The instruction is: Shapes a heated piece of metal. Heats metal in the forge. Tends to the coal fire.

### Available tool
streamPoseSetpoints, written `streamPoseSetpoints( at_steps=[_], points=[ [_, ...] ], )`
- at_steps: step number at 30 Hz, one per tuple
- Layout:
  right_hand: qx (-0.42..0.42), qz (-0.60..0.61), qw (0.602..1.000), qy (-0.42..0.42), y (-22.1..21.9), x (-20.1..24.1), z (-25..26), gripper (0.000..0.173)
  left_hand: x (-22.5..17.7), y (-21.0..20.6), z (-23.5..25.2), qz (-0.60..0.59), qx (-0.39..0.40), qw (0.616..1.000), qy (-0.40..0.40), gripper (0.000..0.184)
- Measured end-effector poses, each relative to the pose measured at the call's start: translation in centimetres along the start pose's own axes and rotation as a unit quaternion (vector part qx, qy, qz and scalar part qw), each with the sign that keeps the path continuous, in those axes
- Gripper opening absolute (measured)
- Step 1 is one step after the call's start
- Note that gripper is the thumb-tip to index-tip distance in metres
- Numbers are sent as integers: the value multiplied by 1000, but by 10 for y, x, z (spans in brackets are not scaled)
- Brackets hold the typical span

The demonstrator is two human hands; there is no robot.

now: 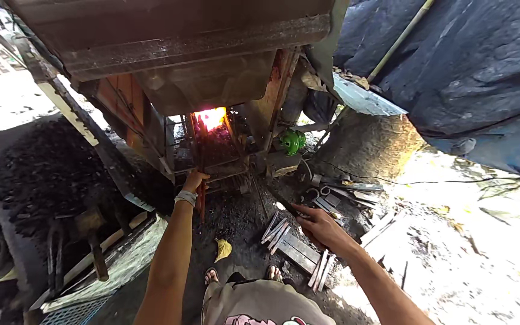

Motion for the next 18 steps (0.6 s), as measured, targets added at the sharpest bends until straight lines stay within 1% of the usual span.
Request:
streamPoseSetpoints(
  at_steps=[3, 9, 10, 12, 15, 18],
  points=[
    [7, 47, 999, -20, 0, -6, 0, 49, -1, -1, -2, -3, -4, 1000, 14, 52],
    [10, 60, 998, -19, -2, -8, 0, 49, -3, -6, 5, 7, -12, 1000, 19, 42],
    [5, 44, 999, -8, -3, -8, 0, 49, -3, -8, 5, 0, -8, 1000, 17, 41],
    [-13, -42, 999, 26, -5, -7, 0, 48, 0, -14, 11, -20, -8, 1000, -2, 40],
    [-32, -161, 984, 65, -14, -3, -10, 50, 5, -24, 13, -78, -10, 997, -18, 33],
    [-55, -173, 981, 73, -20, -6, -27, 50, 12, -34, 6, -127, -1, 992, -9, 25]
  ],
)
Point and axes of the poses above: each hand's wrist, its own z-axis towards the middle knuckle, its own y-axis out of the back of the hand, x = y × z, the point moved 9 cm from there along z, towards the middle knuckle, and after that the axes turned 12 degrees about -x, right-handed, at the moved point
